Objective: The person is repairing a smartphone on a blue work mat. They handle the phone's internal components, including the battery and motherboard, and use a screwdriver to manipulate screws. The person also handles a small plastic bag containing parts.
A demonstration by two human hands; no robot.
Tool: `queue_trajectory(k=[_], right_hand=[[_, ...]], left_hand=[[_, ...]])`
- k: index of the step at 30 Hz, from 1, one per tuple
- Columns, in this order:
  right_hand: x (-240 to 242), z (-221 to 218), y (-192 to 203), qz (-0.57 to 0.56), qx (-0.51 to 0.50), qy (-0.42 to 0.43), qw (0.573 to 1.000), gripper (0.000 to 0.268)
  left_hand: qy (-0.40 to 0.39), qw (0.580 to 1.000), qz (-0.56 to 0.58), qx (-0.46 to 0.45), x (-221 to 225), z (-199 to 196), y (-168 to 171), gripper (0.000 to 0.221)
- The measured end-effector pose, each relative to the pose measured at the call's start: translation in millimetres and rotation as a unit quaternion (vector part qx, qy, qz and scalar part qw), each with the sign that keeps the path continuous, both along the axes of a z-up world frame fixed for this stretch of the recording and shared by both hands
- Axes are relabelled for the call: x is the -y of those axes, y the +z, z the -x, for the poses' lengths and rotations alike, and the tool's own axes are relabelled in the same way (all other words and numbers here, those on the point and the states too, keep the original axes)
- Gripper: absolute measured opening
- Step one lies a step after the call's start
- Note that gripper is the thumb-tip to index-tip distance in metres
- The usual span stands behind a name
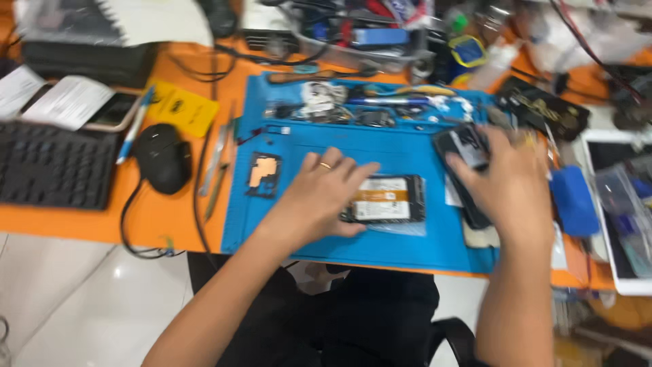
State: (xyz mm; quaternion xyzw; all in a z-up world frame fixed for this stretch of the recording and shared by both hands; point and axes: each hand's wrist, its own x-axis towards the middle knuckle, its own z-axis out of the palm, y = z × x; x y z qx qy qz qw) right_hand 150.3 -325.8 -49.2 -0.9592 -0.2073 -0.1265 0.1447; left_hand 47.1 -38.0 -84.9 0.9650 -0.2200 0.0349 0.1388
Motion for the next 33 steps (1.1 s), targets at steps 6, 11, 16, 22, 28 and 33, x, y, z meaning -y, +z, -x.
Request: queue_trajectory(k=[6, 11, 16, 22, 28, 33], right_hand=[[17, 12, -27, 0.208, -0.065, -0.126, 0.968, 0.088], [20, 18, -37, 0.171, 0.031, -0.081, 0.981, 0.079], [-56, 27, 4, 0.020, -0.040, 0.188, 0.981, 0.060], [-124, 21, 4, -0.065, -0.103, 0.372, 0.920, 0.035], [-137, 34, -9, -0.301, -0.295, 0.322, 0.848, 0.039], [-127, 26, -25, -0.404, -0.459, 0.285, 0.738, 0.057]], left_hand=[[0.028, 0.996, 0.044, 0.077, 1, 30, -10, 0.083], [0.114, 0.975, 0.063, 0.181, -43, 57, -11, 0.030], [0.131, 0.991, -0.010, 0.041, -105, 54, 3, 0.056], [0.060, 0.995, 0.011, 0.079, -113, 45, 16, 0.063], [0.076, 0.904, 0.406, 0.112, -74, 48, 16, 0.075], [0.061, 0.872, 0.473, 0.113, -40, 37, 16, 0.081]])
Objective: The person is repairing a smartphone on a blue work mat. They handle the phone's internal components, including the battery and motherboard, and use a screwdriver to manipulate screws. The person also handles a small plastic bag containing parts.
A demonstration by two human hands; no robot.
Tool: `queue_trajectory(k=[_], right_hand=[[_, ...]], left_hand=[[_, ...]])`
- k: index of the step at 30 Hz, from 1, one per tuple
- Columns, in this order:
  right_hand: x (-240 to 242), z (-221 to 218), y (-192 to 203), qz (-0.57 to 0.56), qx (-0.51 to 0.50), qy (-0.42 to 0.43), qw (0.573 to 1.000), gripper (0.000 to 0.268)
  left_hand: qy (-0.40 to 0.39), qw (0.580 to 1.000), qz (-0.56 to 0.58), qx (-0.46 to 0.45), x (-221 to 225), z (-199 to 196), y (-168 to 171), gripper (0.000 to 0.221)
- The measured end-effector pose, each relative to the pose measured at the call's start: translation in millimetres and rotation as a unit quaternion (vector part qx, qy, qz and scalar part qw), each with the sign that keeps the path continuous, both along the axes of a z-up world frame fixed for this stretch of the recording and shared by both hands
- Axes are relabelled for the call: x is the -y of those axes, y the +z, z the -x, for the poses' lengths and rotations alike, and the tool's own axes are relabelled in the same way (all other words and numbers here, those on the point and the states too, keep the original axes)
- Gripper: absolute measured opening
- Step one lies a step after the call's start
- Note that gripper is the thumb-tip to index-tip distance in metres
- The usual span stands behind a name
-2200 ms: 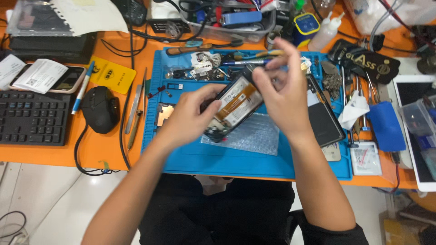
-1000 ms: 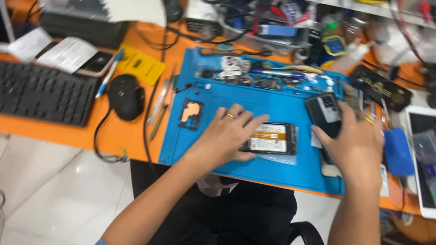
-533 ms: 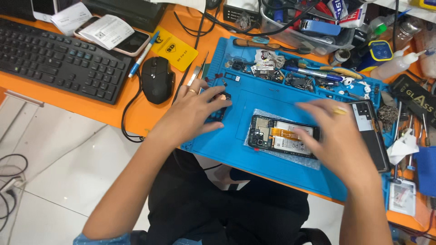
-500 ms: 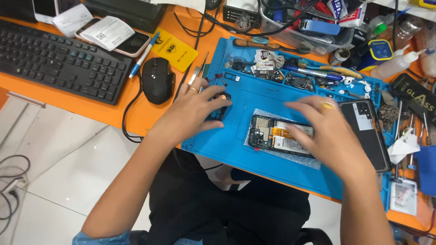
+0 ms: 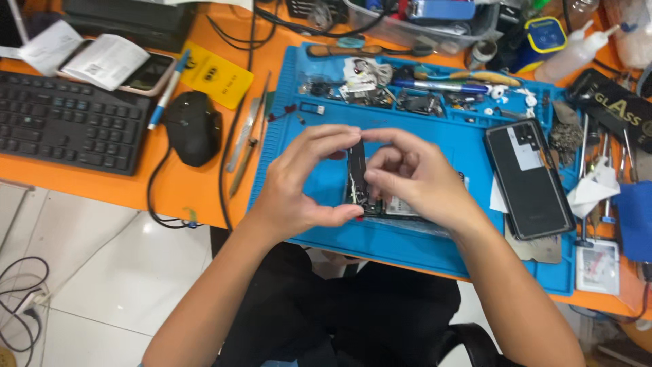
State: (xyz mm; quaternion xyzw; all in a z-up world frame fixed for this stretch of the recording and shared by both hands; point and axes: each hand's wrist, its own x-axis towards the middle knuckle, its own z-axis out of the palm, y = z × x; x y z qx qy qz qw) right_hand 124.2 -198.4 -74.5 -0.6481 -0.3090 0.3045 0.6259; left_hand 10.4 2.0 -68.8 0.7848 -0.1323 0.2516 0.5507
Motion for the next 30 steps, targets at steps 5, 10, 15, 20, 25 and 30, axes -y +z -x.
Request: queue_trajectory(k=[5, 10, 15, 20, 25, 30], right_hand=[[12, -6, 19, 0.035, -0.068, -0.054, 0.996, 0.046], [12, 2, 24, 0.060, 0.107, -0.043, 0.992, 0.036], [30, 0, 32, 0.062, 0.488, -0.084, 0.866, 0.034], [45, 21, 43, 0.108, 0.523, -0.009, 0.845, 0.020], [59, 22, -3, 0.109, 0.528, -0.005, 0.842, 0.031], [58, 22, -8, 0.103, 0.490, 0.013, 0.865, 0.039]], left_hand=[[-0.009, 0.962, -0.263, 0.077, -8, -4, 17, 0.062], [0.037, 0.917, -0.385, 0.096, -12, 7, 27, 0.048], [0.025, 0.920, -0.389, 0.040, -16, 14, 1, 0.047], [0.022, 0.927, -0.374, 0.008, -12, 10, -20, 0.049], [0.015, 0.926, -0.376, -0.007, -8, 4, -21, 0.052], [0.009, 0.925, -0.380, -0.016, -7, 3, -21, 0.050]])
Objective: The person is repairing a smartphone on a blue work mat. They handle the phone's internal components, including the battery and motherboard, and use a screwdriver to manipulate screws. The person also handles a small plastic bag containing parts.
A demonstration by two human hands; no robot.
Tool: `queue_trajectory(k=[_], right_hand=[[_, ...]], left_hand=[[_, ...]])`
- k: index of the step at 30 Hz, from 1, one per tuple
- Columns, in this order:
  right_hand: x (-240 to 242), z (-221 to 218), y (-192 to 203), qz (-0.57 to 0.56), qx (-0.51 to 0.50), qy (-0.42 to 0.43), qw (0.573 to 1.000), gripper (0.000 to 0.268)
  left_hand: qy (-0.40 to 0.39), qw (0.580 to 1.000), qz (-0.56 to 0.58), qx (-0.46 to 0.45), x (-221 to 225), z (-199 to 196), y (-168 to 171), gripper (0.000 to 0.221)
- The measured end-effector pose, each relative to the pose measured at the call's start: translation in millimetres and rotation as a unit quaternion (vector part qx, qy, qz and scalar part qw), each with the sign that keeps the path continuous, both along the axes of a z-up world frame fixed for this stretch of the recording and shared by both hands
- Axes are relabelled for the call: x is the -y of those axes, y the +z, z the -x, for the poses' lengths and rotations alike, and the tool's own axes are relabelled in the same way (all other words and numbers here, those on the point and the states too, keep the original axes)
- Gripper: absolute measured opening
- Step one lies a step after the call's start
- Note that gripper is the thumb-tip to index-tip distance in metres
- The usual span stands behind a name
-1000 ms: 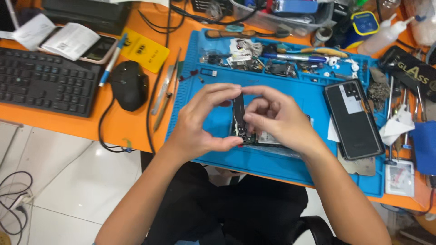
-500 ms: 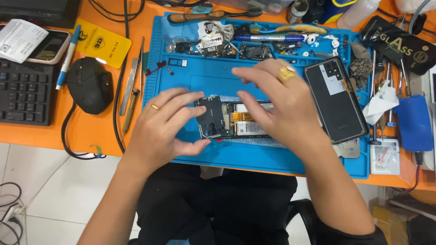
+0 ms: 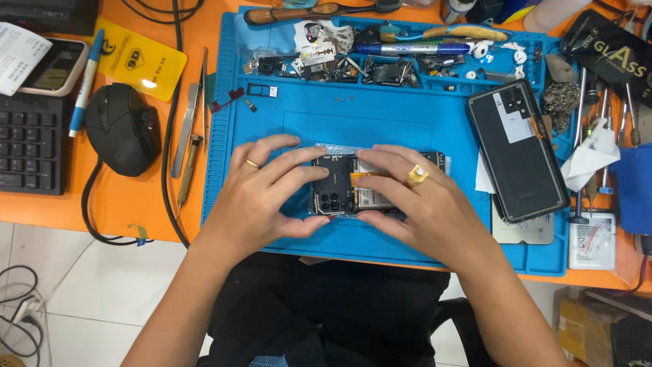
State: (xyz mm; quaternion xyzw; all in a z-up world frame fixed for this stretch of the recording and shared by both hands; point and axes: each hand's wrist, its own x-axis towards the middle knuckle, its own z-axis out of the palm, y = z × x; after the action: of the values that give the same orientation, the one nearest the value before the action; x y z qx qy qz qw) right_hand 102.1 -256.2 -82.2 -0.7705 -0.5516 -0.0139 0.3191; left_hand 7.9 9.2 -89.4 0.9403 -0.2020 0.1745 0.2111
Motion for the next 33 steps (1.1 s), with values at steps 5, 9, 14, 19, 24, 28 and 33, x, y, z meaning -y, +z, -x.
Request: queue_trajectory(k=[5, 9, 14, 19, 24, 28, 33], right_hand=[[-1.3, -1.5, -0.8, 0.034, 0.015, 0.009, 0.999, 0.045], [-3.7, 0.0, 2.9, 0.049, 0.032, 0.025, 0.998, 0.046], [-5.1, -1.2, 2.4, 0.066, 0.069, 0.014, 0.995, 0.044], [-5.1, -0.6, 2.4, 0.062, 0.064, 0.016, 0.996, 0.041], [-6.6, -0.7, 3.1, 0.066, 0.060, 0.014, 0.996, 0.041], [-7.7, -1.0, 4.2, 0.066, 0.071, 0.014, 0.995, 0.035], [-9.6, 5.4, 1.7, 0.078, 0.087, 0.004, 0.993, 0.036]], left_hand=[[-0.010, 0.999, -0.048, -0.002, -5.2, -1.5, -0.7, 0.050], [-0.017, 0.998, -0.058, -0.011, -5.2, -1.5, 1.9, 0.054], [-0.019, 0.999, -0.045, -0.003, -7.3, -3.4, -1.7, 0.056], [-0.020, 0.999, -0.039, -0.010, -7.0, -2.2, -3.7, 0.059], [-0.020, 0.999, -0.040, -0.017, -6.5, -4.9, -0.6, 0.062], [-0.028, 0.998, -0.043, -0.024, -6.1, -7.5, 4.2, 0.064], [-0.028, 0.998, -0.034, -0.044, -4.3, -4.9, 5.9, 0.064]])
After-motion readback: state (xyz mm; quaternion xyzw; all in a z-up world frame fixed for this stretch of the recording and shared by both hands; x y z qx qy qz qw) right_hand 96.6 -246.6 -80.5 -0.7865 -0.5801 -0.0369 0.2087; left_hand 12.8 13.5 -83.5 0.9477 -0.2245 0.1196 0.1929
